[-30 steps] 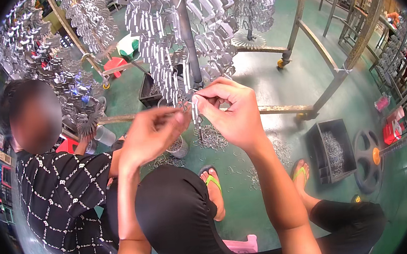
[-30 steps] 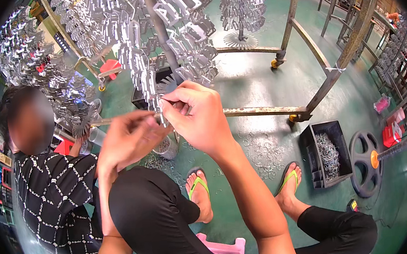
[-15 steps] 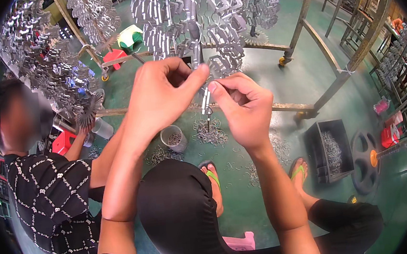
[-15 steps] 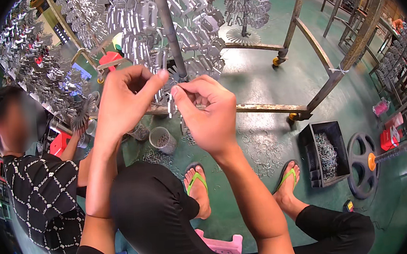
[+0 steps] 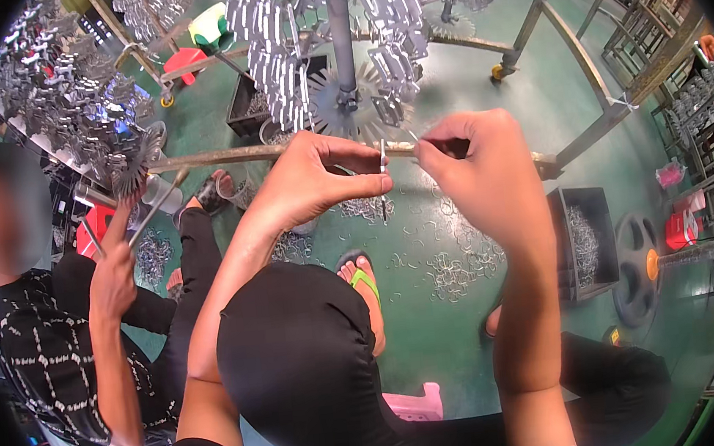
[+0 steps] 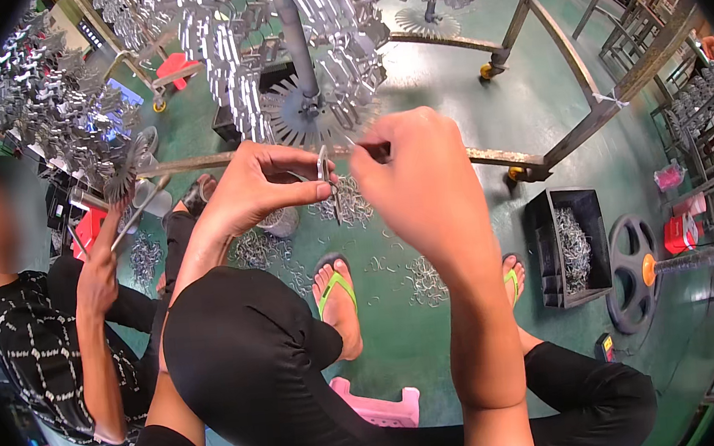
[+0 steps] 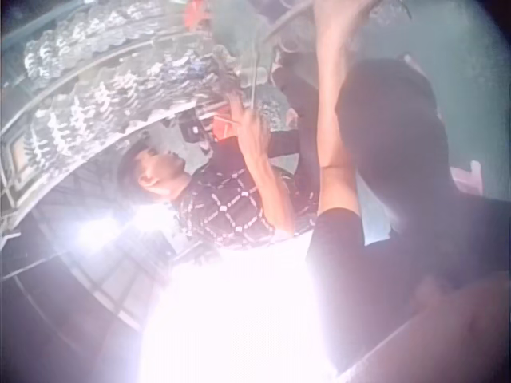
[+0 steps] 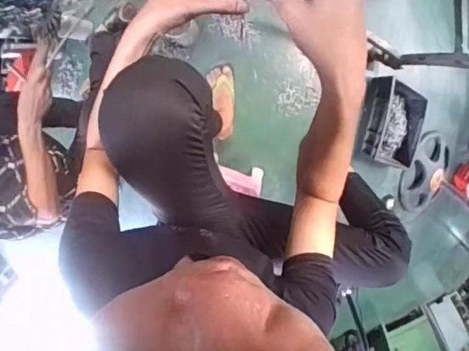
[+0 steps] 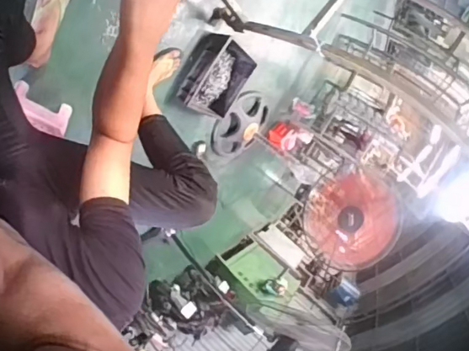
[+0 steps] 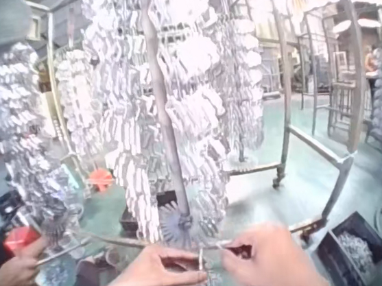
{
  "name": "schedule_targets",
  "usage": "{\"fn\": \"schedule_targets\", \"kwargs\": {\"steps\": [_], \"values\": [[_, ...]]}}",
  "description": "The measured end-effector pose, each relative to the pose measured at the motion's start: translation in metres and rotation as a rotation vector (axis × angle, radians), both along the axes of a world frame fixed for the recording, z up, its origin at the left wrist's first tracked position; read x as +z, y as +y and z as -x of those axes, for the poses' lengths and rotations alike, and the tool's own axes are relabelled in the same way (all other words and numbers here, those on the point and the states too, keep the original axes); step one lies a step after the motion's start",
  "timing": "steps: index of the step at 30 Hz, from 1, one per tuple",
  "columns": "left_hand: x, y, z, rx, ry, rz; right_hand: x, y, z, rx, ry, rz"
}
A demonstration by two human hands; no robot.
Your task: The person attaches small metal hooks to a large metal rack by hand, picking the hooks from the floor and sliding them onto the spokes of the rack one at a time.
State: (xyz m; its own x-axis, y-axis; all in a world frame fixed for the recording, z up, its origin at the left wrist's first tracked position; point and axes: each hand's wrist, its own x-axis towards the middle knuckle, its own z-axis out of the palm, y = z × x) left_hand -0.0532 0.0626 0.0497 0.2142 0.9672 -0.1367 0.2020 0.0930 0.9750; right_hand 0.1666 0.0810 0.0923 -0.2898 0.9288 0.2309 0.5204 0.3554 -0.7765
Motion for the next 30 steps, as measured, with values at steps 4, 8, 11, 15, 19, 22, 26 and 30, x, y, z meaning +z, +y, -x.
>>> {"fn": "schedule_targets", "kwargs": {"steps": [4, 8, 11, 15, 19, 22, 26, 30], "values": [[-0.015, -0.001, 0.002, 0.053, 0.025, 0.001, -0.086, 0.023, -0.003, -0.041, -0.257, 0.22], [-0.024, -0.002, 0.008, 0.069, 0.002, -0.001, -0.17, 0.036, 0.002, -0.024, -0.202, 0.201], [-0.021, -0.005, 0.011, 0.09, 0.025, 0.032, -0.161, 0.029, 0.006, -0.142, 0.1, 0.214], [-0.022, -0.006, 0.014, 0.1, 0.065, 0.031, -0.129, 0.026, 0.012, -0.098, 0.359, 0.3], [-0.018, -0.006, 0.011, 0.068, 0.056, 0.034, -0.076, 0.011, 0.017, 0.058, 0.78, 0.468], [-0.013, -0.004, 0.007, 0.014, 0.051, 0.038, -0.069, 0.012, 0.013, 0.13, 0.687, 0.426], [-0.008, -0.004, 0.003, -0.043, 0.064, 0.037, -0.063, 0.01, 0.007, 0.205, 0.669, 0.481], [-0.001, -0.006, 0.001, -0.044, 0.096, 0.036, -0.056, 0.008, 0.001, 0.205, 0.651, 0.479]]}}
